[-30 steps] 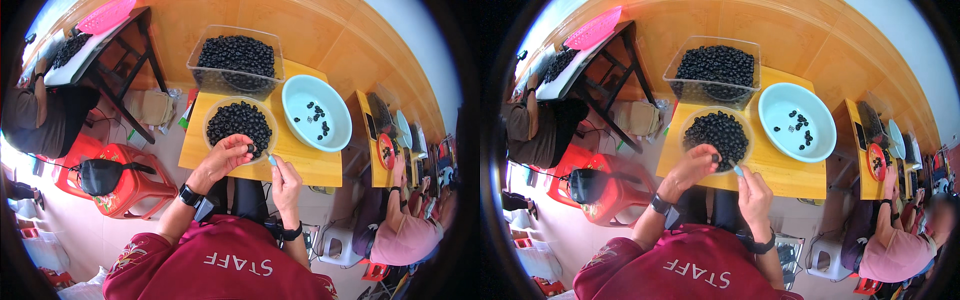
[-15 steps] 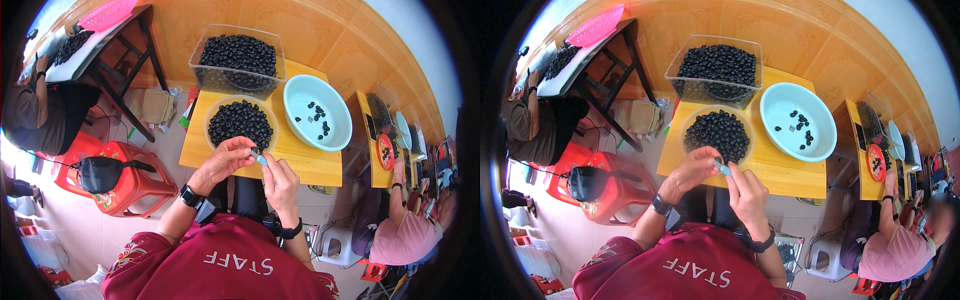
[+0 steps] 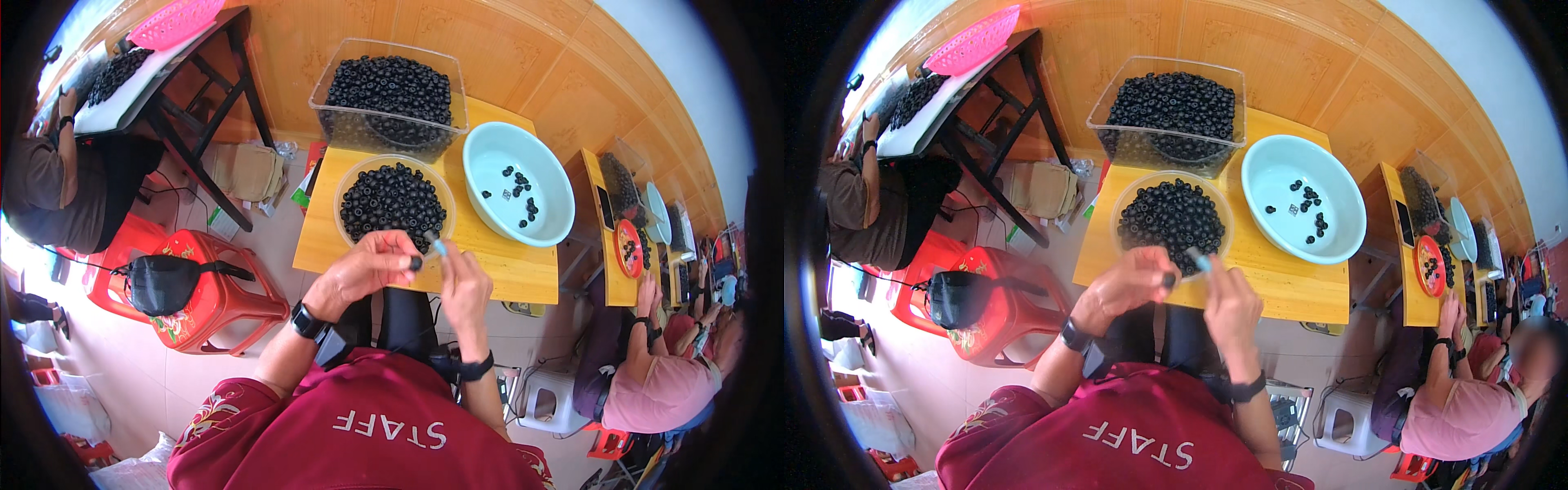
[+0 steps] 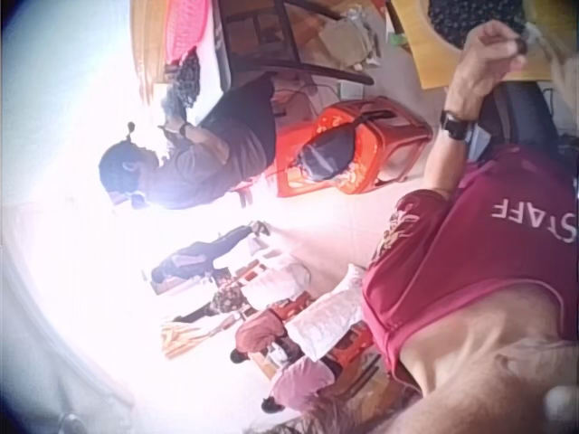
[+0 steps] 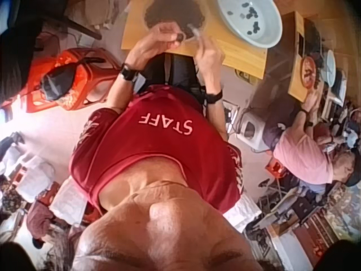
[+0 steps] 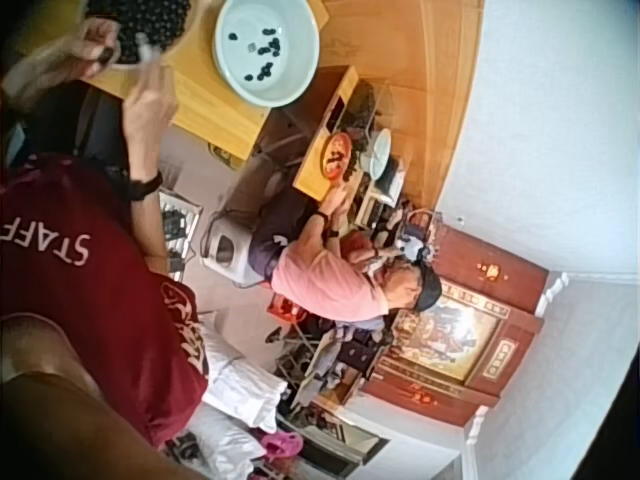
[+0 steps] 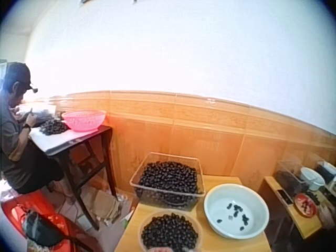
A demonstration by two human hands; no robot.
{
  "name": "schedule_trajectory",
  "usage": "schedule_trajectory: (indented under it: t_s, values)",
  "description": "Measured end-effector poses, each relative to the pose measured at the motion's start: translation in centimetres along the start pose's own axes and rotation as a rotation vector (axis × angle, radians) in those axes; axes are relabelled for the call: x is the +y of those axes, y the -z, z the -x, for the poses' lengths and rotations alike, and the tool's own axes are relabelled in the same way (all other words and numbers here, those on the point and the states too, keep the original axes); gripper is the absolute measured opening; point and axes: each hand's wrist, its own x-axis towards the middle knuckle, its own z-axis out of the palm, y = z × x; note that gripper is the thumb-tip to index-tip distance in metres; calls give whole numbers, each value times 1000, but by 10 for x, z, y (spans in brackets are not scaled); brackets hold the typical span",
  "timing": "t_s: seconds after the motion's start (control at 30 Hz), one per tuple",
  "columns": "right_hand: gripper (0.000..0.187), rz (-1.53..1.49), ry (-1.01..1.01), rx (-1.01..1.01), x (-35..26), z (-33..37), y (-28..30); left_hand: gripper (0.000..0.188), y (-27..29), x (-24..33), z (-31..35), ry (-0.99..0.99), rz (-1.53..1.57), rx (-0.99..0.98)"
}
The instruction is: The recorder is sorting small black round objects (likely olives or berries), inspecting them and placing selected ones into a white bowl while removing debris with a small tool.
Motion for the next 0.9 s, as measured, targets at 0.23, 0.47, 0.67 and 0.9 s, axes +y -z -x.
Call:
schedule_trajectory:
  t_s: [0.23,0.47,0.67,0.9]
  values:
    - [22,-6,-239,60,35,16,0,12,-4,6,1,-49,21,-10]
    - [21,110,-296,33,52,33,-3,13,0,0,-14,-3,-34,68]
    - [22,237,-325,15,79,52,-17,13,6,-2,-77,32,-340,265]
    - [24,279,-281,19,82,56,-21,39,-45,-14,-163,-160,-356,165]
